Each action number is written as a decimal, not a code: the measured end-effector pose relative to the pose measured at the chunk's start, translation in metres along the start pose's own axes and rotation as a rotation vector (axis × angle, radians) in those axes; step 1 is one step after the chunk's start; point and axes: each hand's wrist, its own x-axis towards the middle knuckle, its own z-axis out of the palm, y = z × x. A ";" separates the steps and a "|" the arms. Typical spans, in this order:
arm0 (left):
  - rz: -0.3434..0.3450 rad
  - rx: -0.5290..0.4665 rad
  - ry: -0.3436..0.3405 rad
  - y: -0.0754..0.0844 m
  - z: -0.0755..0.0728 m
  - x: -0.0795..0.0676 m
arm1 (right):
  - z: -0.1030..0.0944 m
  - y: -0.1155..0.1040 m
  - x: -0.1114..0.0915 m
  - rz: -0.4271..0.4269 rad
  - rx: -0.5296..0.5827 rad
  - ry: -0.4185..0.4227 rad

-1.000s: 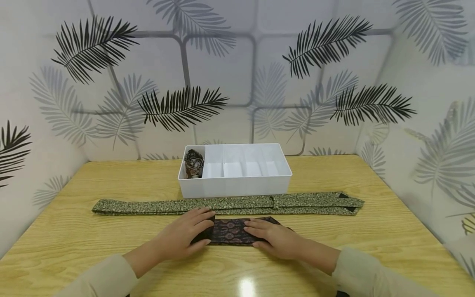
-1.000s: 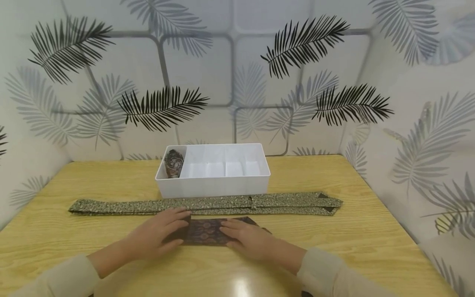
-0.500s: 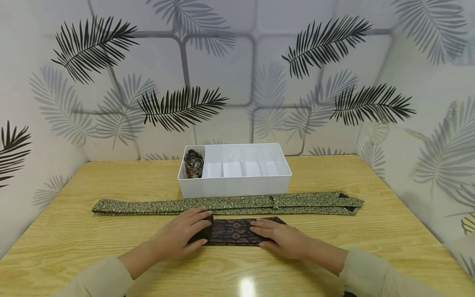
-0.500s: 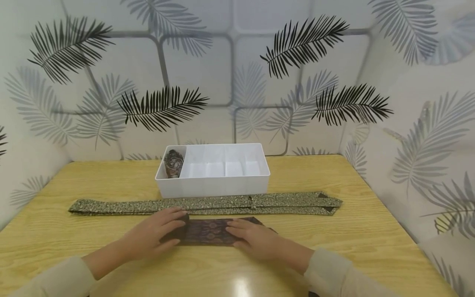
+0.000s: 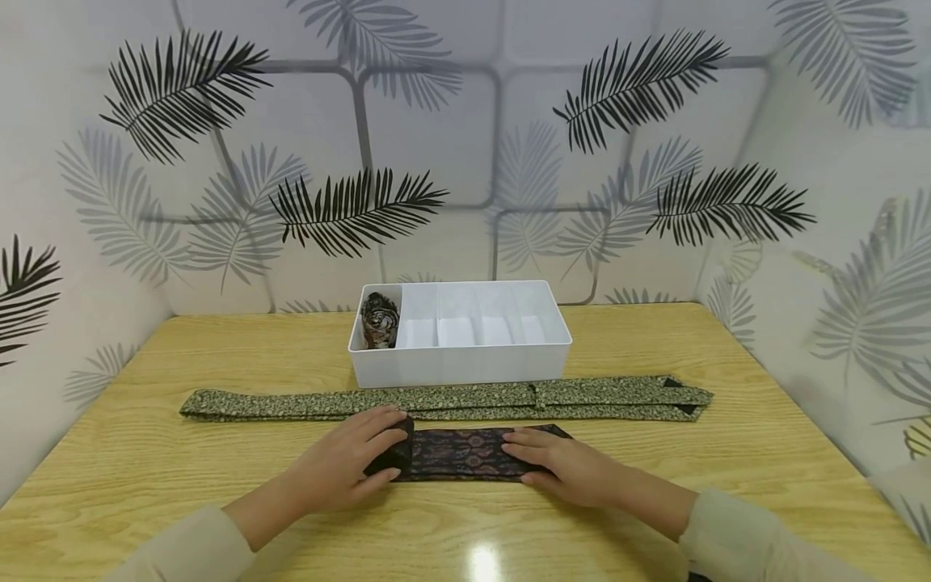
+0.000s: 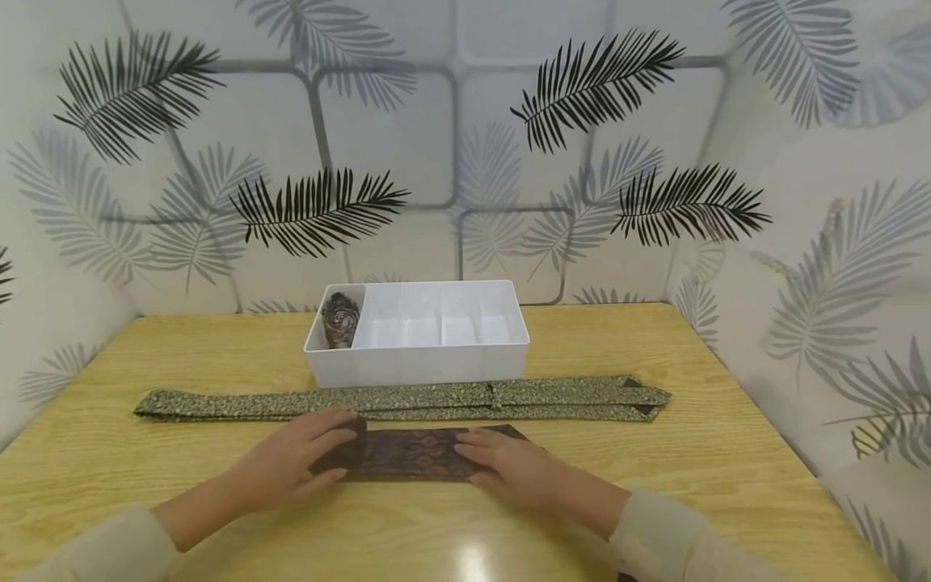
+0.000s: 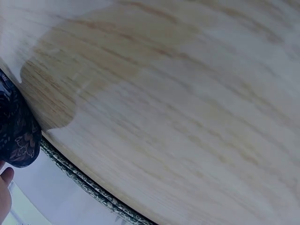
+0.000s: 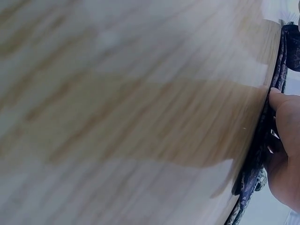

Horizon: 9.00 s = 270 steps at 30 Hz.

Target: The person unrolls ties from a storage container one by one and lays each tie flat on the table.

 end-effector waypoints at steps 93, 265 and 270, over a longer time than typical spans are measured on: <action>-0.156 0.014 0.018 0.002 -0.005 -0.011 | -0.013 0.029 -0.050 0.055 0.053 0.002; -0.757 0.045 -0.032 -0.005 -0.032 -0.037 | 0.000 0.011 -0.023 0.079 -0.031 0.039; -0.759 0.052 -0.033 -0.006 -0.033 -0.038 | 0.000 0.012 -0.024 0.079 -0.023 0.035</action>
